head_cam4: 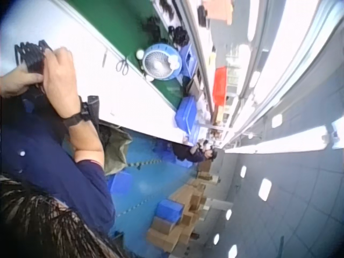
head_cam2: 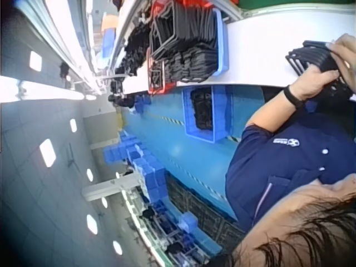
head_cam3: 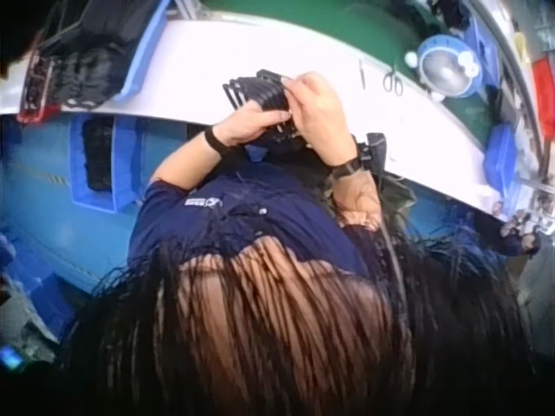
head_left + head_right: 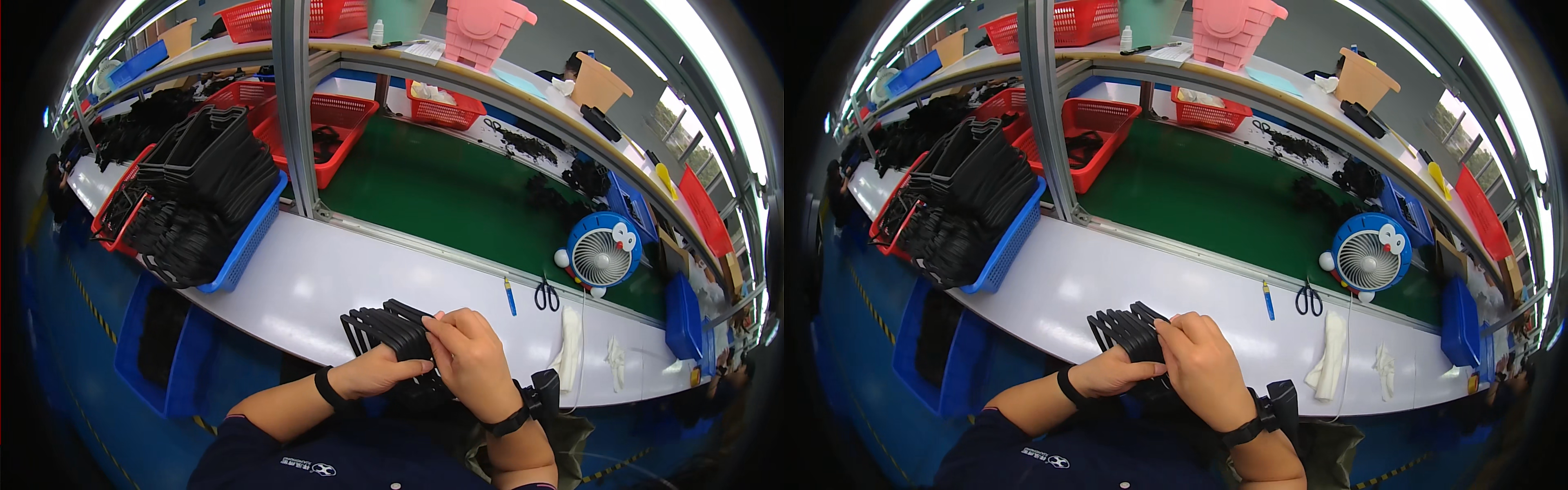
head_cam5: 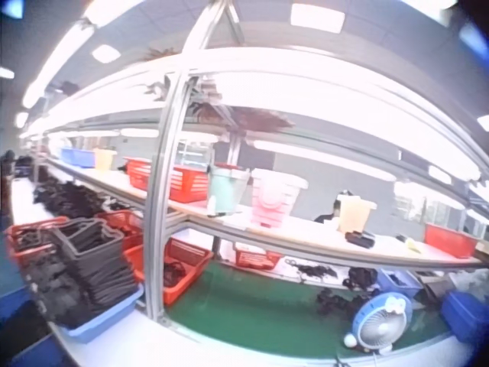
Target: The recorder is wiping down black plastic frame components with a cloth and manually assembling them at a factory workstation.
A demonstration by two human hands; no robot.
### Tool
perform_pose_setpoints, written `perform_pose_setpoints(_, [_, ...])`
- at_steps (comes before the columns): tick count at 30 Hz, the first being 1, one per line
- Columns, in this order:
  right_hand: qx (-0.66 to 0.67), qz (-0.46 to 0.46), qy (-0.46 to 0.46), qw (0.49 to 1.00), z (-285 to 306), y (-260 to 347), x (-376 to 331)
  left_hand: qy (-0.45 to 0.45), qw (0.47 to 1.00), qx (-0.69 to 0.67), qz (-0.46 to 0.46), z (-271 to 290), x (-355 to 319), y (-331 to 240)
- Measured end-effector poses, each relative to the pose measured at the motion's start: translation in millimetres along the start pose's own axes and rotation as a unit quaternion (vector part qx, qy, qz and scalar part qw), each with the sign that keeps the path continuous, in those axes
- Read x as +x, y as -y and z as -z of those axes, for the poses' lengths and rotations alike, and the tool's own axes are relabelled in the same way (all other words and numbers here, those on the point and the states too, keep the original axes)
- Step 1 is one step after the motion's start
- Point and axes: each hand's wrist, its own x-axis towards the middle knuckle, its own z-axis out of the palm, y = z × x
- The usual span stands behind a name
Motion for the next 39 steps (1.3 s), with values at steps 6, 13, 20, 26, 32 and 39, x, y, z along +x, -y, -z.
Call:
perform_pose_setpoints(6, [-0.072, 0.013, 0.042, 0.996, 7, -2, -3, 0.008, 0.989, 0.144, 0.008, -6, 2, 1])
perform_pose_setpoints(13, [-0.087, 0.019, -0.010, 0.996, -1, -4, -5, 0.018, 0.984, 0.175, -0.030, -2, 6, 17])
perform_pose_setpoints(20, [0.141, -0.116, -0.121, 0.976, 8, -6, -23, 0.037, 0.988, 0.123, -0.090, -11, 7, -1])
perform_pose_setpoints(26, [0.265, 0.165, 0.235, 0.920, 11, 42, -4, 0.101, 0.991, 0.093, -0.007, -15, 8, -16])
perform_pose_setpoints(32, [0.035, 0.082, 0.196, 0.976, 22, -1, 17, 0.107, 0.935, 0.327, -0.079, 1, 8, 14])
perform_pose_setpoints(39, [0.122, 0.076, 0.234, 0.962, 5, -13, 9, 0.121, 0.916, 0.372, -0.089, 9, 4, 27])
